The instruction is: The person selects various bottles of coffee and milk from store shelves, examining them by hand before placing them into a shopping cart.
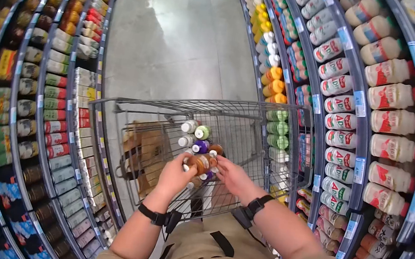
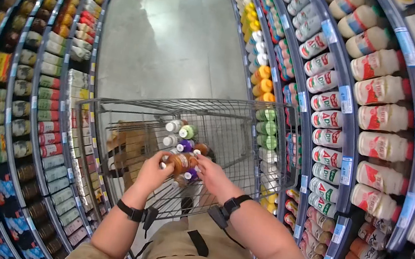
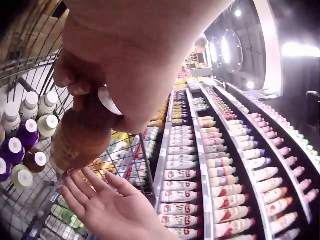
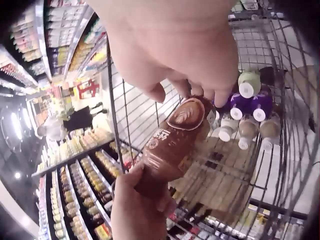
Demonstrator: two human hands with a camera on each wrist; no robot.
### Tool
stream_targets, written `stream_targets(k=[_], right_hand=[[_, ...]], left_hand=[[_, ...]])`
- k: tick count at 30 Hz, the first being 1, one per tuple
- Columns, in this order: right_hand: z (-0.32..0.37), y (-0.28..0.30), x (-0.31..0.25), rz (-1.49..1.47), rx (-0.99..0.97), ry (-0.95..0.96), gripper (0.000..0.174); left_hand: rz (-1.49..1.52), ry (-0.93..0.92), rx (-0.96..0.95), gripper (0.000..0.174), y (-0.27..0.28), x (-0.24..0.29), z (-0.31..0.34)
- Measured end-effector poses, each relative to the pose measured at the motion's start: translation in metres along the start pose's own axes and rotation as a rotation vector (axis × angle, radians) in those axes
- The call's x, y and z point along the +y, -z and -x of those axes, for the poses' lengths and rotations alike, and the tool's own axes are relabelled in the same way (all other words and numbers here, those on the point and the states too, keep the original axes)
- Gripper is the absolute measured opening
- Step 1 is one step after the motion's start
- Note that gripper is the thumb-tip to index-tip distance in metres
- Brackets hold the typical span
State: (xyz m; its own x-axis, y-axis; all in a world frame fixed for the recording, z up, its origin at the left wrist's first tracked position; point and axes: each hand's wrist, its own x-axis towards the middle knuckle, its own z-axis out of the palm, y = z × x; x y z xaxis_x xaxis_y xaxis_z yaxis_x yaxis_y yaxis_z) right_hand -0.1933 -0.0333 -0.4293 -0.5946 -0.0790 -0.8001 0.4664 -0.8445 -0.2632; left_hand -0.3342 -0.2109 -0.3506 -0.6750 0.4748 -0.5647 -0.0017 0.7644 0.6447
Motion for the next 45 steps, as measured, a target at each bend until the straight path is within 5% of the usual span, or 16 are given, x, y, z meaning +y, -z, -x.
stream_targets(k=[12, 24, 26, 28, 30, 33, 35, 38, 43, 45], right_hand=[[-0.123, 0.066, -0.021, -0.158, -0.002, -0.012, 0.064], [-0.138, 0.095, -0.020, -0.172, 0.011, -0.074, 0.064], [-0.127, 0.089, -0.027, -0.078, -0.012, -0.084, 0.062], [-0.129, 0.098, -0.010, 0.021, 0.086, -0.064, 0.053], [-0.126, 0.107, 0.000, 0.278, 0.288, -0.200, 0.049], [-0.122, 0.122, 0.027, 0.551, 0.203, -0.213, 0.049], [-0.127, 0.138, 0.054, 0.707, 0.080, -0.223, 0.058], [-0.115, 0.120, 0.050, 0.539, 0.076, -0.360, 0.061], [-0.116, 0.107, 0.042, 0.359, 0.028, -0.384, 0.062], [-0.119, 0.104, 0.044, 0.374, 0.048, -0.383, 0.062]], left_hand=[[-0.161, 0.079, -0.032, 0.055, -0.105, -0.043, -0.161], [-0.315, 0.033, -0.043, 0.059, -0.157, -0.058, -0.187], [-0.244, 0.088, -0.031, 0.058, -0.152, -0.052, -0.180], [-0.212, -0.046, 0.120, 0.046, -0.153, -0.062, -0.164], [-0.043, 0.167, 0.082, 0.034, -0.147, -0.069, -0.150], [0.017, 0.169, 0.117, 0.020, -0.159, -0.105, -0.117], [0.145, 0.404, -0.272, 0.022, -0.168, -0.138, -0.103], [0.021, 0.395, -0.393, 0.034, -0.176, -0.128, -0.088], [0.400, 0.538, -0.450, 0.063, -0.193, -0.122, -0.103], [0.324, 0.530, -0.461, 0.064, -0.197, -0.127, -0.109]])
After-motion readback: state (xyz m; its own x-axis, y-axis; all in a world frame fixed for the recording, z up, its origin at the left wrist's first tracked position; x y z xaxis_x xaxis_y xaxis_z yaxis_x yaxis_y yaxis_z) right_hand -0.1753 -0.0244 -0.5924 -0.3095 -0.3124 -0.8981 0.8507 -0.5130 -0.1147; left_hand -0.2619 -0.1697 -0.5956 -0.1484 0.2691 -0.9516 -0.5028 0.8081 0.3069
